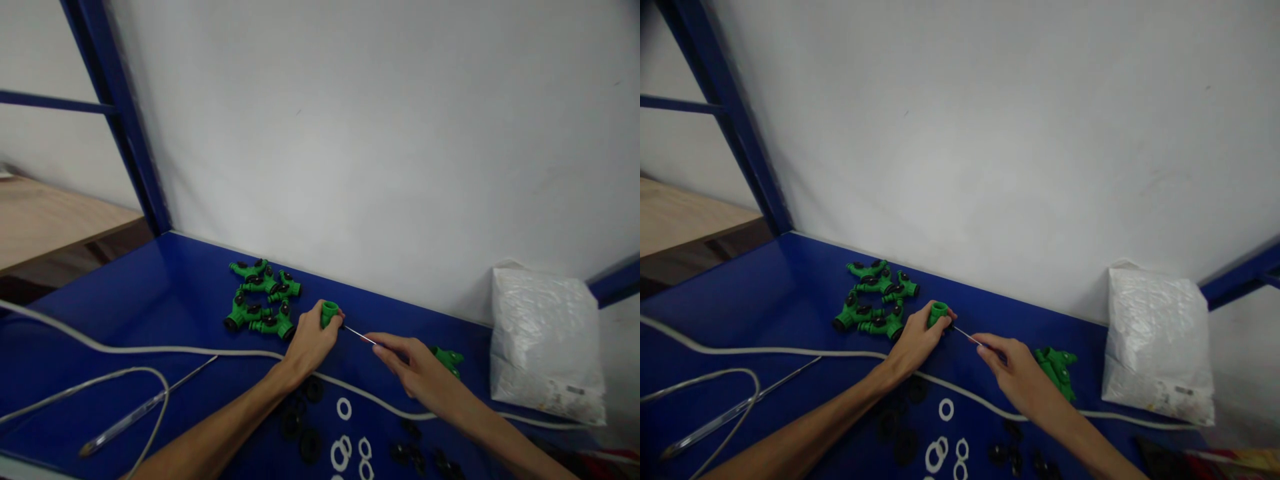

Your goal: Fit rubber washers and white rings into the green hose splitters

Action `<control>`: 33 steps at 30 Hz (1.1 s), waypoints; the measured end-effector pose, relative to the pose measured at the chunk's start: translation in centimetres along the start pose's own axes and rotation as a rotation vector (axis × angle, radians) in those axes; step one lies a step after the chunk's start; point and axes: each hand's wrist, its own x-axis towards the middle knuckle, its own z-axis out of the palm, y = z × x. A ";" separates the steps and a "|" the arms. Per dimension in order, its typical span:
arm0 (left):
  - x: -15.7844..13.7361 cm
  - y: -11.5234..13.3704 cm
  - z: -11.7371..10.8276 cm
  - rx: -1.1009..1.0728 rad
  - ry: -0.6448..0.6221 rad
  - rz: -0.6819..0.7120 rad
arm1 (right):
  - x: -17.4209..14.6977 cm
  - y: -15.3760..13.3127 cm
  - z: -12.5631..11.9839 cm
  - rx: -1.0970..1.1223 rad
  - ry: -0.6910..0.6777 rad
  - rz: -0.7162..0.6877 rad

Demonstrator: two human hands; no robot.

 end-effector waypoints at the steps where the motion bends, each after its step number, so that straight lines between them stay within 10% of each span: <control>1: 0.0 0.0 0.0 0.002 -0.003 -0.001 | 0.0 0.2 0.1 -0.047 0.010 -0.036; 13: 1.0 -1.1 0.2 -0.150 -0.051 -0.081 | -0.8 -0.1 1.0 -1.243 0.084 -0.637; 19: 0.6 -0.7 0.1 -0.046 -0.034 -0.028 | 0.3 1.6 0.6 -0.685 0.021 -0.377; 27: -0.1 0.4 -0.3 0.031 -0.020 0.037 | 0.9 -0.9 -0.9 0.629 -0.372 0.503; 30: -0.1 0.4 -0.3 0.024 -0.022 0.037 | 0.9 -0.1 -0.8 0.469 -0.321 0.407; 33: -0.1 0.2 -0.2 0.009 -0.032 0.032 | 0.6 1.5 -0.2 -0.144 -0.094 0.022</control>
